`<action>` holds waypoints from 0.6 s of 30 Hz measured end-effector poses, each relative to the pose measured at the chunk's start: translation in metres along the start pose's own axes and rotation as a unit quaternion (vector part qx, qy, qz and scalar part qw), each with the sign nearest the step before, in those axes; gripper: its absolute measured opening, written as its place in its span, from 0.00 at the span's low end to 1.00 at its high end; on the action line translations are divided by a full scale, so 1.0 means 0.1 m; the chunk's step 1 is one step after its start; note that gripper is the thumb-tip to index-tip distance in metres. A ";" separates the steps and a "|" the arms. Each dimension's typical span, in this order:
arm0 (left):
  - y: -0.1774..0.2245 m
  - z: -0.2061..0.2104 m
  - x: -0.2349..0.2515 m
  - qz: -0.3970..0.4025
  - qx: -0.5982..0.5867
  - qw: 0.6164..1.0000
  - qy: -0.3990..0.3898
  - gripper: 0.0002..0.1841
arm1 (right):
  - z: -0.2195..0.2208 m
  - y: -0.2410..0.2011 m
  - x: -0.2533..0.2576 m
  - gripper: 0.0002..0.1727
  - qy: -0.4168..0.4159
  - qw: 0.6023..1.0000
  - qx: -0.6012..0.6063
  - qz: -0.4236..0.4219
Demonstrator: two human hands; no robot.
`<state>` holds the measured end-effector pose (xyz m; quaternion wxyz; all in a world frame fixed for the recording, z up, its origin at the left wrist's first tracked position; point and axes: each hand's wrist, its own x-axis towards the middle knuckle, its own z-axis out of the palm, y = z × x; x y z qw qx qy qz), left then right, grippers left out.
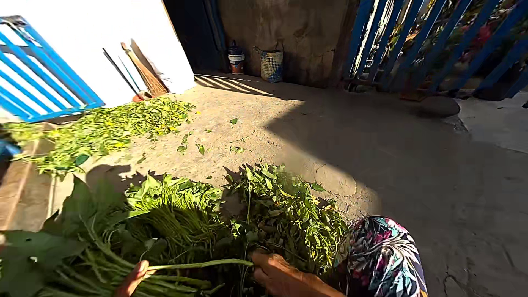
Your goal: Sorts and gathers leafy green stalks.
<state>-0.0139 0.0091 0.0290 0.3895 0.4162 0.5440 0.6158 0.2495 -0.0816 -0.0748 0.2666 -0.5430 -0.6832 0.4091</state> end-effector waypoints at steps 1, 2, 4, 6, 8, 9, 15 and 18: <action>0.01 -0.02 0.01 -0.004 -0.004 1.000 0.022 0.19 | -0.01 -0.02 0.01 0.19 -0.028 0.995 0.095 0.016; 0.02 -0.07 0.02 -0.003 -0.009 0.999 0.046 0.21 | -0.02 -0.08 0.01 0.21 -0.052 0.980 0.188 0.038; 0.04 -0.18 0.08 -0.008 -0.017 0.997 0.073 0.23 | -0.06 -0.22 0.03 0.24 -0.090 0.948 0.300 0.058; 0.05 -0.25 0.09 -0.022 -0.032 0.995 0.089 0.19 | -0.08 -0.28 0.02 0.23 -0.120 0.940 0.319 0.021; 0.06 -0.28 0.08 -0.029 -0.039 0.994 0.093 0.20 | -0.06 -0.23 0.03 0.22 -0.145 0.957 0.250 -0.040; 0.06 -0.28 0.06 -0.026 -0.037 0.994 0.097 0.21 | -0.04 -0.18 0.07 0.22 -0.152 0.966 0.200 -0.057; 0.04 -0.18 -0.02 0.049 -0.073 0.988 0.129 0.26 | 0.07 0.14 0.58 0.15 0.163 0.756 0.594 0.222; 0.14 -0.41 0.14 0.041 -0.098 0.986 0.127 0.12 | -0.12 0.44 0.69 0.19 0.260 0.811 0.438 0.288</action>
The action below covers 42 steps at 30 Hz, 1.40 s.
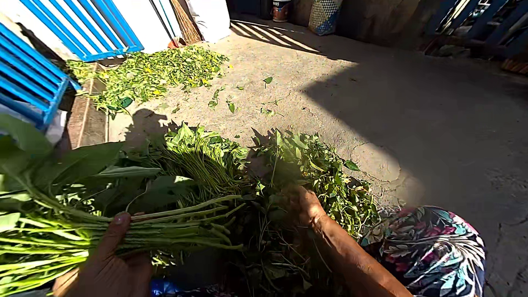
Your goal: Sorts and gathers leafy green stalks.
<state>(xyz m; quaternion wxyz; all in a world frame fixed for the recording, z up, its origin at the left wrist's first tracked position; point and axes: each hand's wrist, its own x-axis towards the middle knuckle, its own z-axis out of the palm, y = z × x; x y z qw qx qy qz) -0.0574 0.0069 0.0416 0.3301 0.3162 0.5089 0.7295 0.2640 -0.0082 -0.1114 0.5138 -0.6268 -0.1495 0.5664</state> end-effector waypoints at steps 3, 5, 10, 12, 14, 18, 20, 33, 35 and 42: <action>0.02 -0.12 0.11 -0.004 -0.014 1.000 0.007 0.09 | -0.18 0.07 -0.03 0.23 -0.004 0.838 -0.542 -0.066; 0.00 -0.09 0.08 -0.022 0.000 1.000 0.011 0.12 | -0.05 0.25 -0.13 0.27 -0.034 0.762 -0.642 -0.077; -0.07 0.06 -0.08 -0.054 0.051 0.997 0.015 0.23 | 0.42 1.02 -0.40 0.30 -0.265 0.724 -0.637 0.006; -0.09 0.09 -0.11 -0.045 0.059 0.997 -0.001 0.23 | 0.52 1.29 -0.44 0.31 -0.283 0.701 -0.654 0.039; -0.09 0.10 -0.14 -0.045 0.068 0.997 -0.010 0.22 | 0.49 1.45 -0.44 0.25 -0.264 0.737 -0.621 0.042; -0.11 0.11 -0.14 -0.063 0.076 0.995 -0.013 0.21 | 0.43 1.16 -0.61 0.24 -0.187 0.894 -0.404 -0.047; -0.13 0.15 -0.18 -0.072 0.080 0.994 -0.005 0.21 | 0.43 0.99 -0.66 0.19 -0.156 0.928 -0.319 -0.110; -0.35 0.07 -0.34 -0.139 0.050 0.967 -0.209 0.12 | 0.45 0.70 -0.96 0.14 -0.110 0.758 -0.333 -0.550; -0.40 -0.02 -0.32 -0.155 0.011 0.948 -0.277 0.09 | 0.44 0.68 -0.97 0.14 -0.110 0.745 -0.335 -0.566; -0.49 -0.10 -0.29 -0.193 -0.086 0.893 -0.398 0.18 | 0.42 0.65 -1.00 0.13 -0.097 0.725 -0.339 -0.591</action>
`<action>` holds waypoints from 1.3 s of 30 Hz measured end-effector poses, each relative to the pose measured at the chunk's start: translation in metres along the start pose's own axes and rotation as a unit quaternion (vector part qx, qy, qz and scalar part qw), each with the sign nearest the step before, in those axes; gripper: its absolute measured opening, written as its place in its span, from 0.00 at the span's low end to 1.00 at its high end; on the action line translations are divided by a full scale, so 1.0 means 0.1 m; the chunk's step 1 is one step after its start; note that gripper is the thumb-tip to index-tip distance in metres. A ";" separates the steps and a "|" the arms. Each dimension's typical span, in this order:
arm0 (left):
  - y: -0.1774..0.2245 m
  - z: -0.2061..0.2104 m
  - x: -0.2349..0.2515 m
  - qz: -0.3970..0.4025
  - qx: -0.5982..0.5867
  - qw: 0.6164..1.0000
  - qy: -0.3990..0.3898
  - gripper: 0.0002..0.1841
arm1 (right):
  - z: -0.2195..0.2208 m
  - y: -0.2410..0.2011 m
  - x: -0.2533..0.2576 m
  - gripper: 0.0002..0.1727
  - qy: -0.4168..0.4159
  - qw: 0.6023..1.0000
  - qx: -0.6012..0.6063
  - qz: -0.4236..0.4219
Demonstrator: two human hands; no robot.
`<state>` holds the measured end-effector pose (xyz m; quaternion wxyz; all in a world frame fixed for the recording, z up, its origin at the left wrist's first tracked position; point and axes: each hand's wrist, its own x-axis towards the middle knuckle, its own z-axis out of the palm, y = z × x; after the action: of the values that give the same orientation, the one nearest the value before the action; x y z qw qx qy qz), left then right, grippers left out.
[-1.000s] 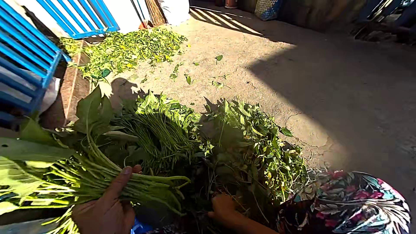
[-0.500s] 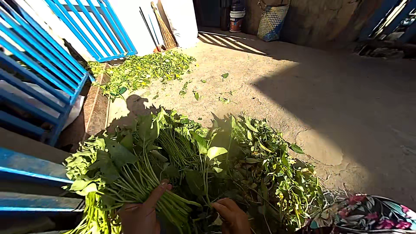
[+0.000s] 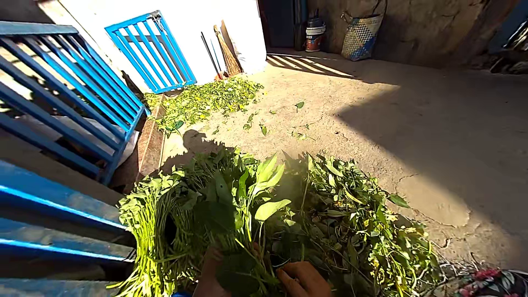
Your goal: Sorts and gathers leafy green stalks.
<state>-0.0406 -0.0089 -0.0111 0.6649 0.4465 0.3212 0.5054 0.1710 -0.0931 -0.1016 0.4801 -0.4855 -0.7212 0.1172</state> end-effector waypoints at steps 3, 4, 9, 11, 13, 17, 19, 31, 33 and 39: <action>0.01 0.05 0.00 -0.007 -0.017 1.000 -0.023 0.19 | -0.01 -0.01 0.00 0.12 -0.001 1.000 0.000 -0.003; 0.01 0.08 -0.01 -0.012 -0.022 0.999 -0.026 0.19 | -0.01 -0.01 0.00 0.12 -0.001 1.000 0.000 -0.004; 0.10 0.18 -0.06 -0.026 -0.042 0.998 -0.039 0.19 | -0.05 -0.08 0.01 0.13 -0.004 1.000 0.015 0.007; 0.06 0.11 -0.06 0.014 -0.017 0.999 -0.041 0.16 | -0.06 -0.11 0.00 0.13 -0.002 1.000 0.020 0.018; 0.05 0.08 -0.07 0.044 0.007 0.998 -0.040 0.17 | -0.07 -0.13 0.00 0.14 0.002 0.999 0.023 0.025; 0.00 0.13 -0.09 0.032 -0.009 0.999 0.030 0.22 | -0.10 -0.20 0.03 0.15 0.004 0.999 0.025 0.031; -0.02 0.15 -0.04 0.006 0.003 0.999 0.049 0.23 | -0.07 -0.22 0.05 0.15 -0.002 0.999 0.018 0.028; -0.01 0.27 0.10 -0.006 -0.005 0.990 0.138 0.23 | 0.10 -0.20 0.36 0.24 0.044 0.997 0.013 -0.055; -0.01 0.25 0.09 -0.015 -0.006 0.990 0.141 0.20 | 0.14 -0.17 0.39 0.18 0.048 0.995 0.053 -0.063; 0.02 0.27 0.06 -0.057 0.038 0.992 0.109 0.20 | 0.11 -0.21 0.37 0.11 -0.010 0.993 0.111 -0.050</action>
<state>-0.0155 -0.0104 0.0013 0.6362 0.3950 0.4359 0.4993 0.1471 -0.0698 -0.0728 0.5294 -0.3916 -0.7315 0.1772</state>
